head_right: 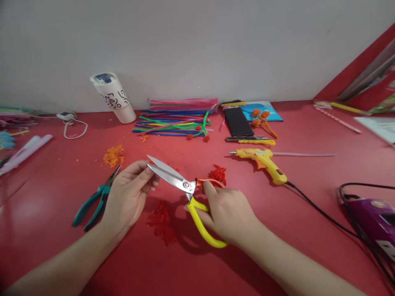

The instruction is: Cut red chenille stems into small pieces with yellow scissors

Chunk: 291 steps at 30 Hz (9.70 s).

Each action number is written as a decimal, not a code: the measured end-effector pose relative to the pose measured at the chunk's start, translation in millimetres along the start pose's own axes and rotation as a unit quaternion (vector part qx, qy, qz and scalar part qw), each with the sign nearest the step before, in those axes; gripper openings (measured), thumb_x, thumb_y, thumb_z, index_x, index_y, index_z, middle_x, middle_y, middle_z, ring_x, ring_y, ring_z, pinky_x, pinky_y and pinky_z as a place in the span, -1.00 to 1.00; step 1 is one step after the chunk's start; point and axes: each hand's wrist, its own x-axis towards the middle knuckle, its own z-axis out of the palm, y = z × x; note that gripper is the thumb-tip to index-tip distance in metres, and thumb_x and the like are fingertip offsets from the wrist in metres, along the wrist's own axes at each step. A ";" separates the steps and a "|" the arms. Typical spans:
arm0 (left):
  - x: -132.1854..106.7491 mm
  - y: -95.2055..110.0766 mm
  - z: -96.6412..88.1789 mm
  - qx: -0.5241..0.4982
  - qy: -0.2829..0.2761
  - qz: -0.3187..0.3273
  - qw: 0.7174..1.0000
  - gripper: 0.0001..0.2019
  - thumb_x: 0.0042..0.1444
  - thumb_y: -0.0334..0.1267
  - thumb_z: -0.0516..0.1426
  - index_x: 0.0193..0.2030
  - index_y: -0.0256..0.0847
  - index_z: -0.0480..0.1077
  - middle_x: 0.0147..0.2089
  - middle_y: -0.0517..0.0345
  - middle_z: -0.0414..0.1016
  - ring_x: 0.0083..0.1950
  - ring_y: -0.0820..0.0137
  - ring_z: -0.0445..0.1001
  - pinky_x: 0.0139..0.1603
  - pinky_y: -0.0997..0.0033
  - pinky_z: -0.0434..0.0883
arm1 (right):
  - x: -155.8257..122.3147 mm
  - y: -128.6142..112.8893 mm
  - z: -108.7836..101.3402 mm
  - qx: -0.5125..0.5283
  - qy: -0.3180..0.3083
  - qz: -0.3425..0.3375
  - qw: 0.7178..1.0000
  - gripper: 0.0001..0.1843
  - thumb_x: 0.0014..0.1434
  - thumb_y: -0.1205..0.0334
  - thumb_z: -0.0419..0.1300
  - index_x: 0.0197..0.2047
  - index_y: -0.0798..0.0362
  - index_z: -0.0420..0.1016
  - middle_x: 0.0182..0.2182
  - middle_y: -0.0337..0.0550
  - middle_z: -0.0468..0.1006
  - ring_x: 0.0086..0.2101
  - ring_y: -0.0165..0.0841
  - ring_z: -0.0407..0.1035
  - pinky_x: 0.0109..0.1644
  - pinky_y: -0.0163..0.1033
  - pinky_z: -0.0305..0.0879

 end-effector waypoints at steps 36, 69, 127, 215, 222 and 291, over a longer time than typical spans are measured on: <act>0.8 -1.3 -0.5 -0.039 0.002 -0.019 0.999 -0.93 -0.02 -0.36 0.12 -0.48 -0.26 0.37 -0.54 0.24 0.36 -0.54 0.62 0.28 -0.55 0.67 0.23 | -2.7 -0.2 6.7 0.009 0.008 -0.011 1.000 -0.56 0.17 -0.07 -0.25 -0.40 0.08 0.23 -0.76 -0.23 0.34 -0.73 -0.40 0.22 -0.60 -0.33 -0.19; -10.2 -8.7 12.0 0.120 -0.252 -0.261 0.924 -0.90 -0.06 -0.28 0.12 -0.46 -0.29 0.36 -0.53 0.23 0.37 -0.58 0.62 0.29 -0.55 0.61 0.23 | 11.7 -16.8 -24.0 0.559 -0.116 0.211 0.794 -0.88 -0.02 0.19 0.06 -0.49 0.04 0.21 -0.74 -0.45 0.17 -0.75 -0.59 0.04 -0.69 -0.44 -0.01; 1.9 -2.6 -0.4 -0.027 0.062 -0.037 0.997 -0.98 -0.12 -0.40 0.17 -0.51 -0.26 0.39 -0.55 0.25 0.38 -0.54 0.61 0.31 -0.53 0.62 0.25 | 0.6 -6.1 2.2 -0.002 -0.024 0.016 1.000 -0.52 0.14 -0.14 -0.24 -0.41 0.07 0.22 -0.67 -0.19 0.40 -0.68 -0.40 0.24 -0.58 -0.30 -0.24; 0.6 0.9 1.4 -0.036 0.056 -0.060 0.996 -0.99 -0.11 -0.42 0.16 -0.49 -0.28 0.40 -0.59 0.25 0.37 -0.55 0.60 0.32 -0.54 0.63 0.26 | 2.6 -3.8 -0.1 -0.014 -0.019 0.008 1.000 -0.57 0.14 -0.10 -0.20 -0.38 0.08 0.22 -0.69 -0.20 0.40 -0.69 -0.39 0.25 -0.58 -0.30 -0.24; 0.1 1.2 1.0 -0.036 0.055 -0.062 0.996 -0.99 -0.11 -0.41 0.16 -0.50 -0.28 0.41 -0.57 0.25 0.38 -0.55 0.61 0.31 -0.54 0.63 0.26 | 2.3 -3.3 0.8 -0.022 -0.008 0.001 1.000 -0.57 0.15 -0.10 -0.21 -0.39 0.08 0.22 -0.70 -0.20 0.40 -0.70 -0.37 0.25 -0.59 -0.30 -0.24; -12.5 -11.5 16.7 0.073 -0.200 -0.256 0.943 -0.87 -0.05 -0.27 0.13 -0.43 -0.30 0.42 -0.48 0.13 0.46 -0.57 0.58 0.33 -0.56 0.59 0.26 | 12.6 -13.4 -16.1 0.601 -0.088 0.200 0.769 -0.87 0.01 0.19 0.07 -0.44 0.06 0.23 -0.70 -0.42 0.24 -0.73 -0.60 0.09 -0.72 -0.47 0.01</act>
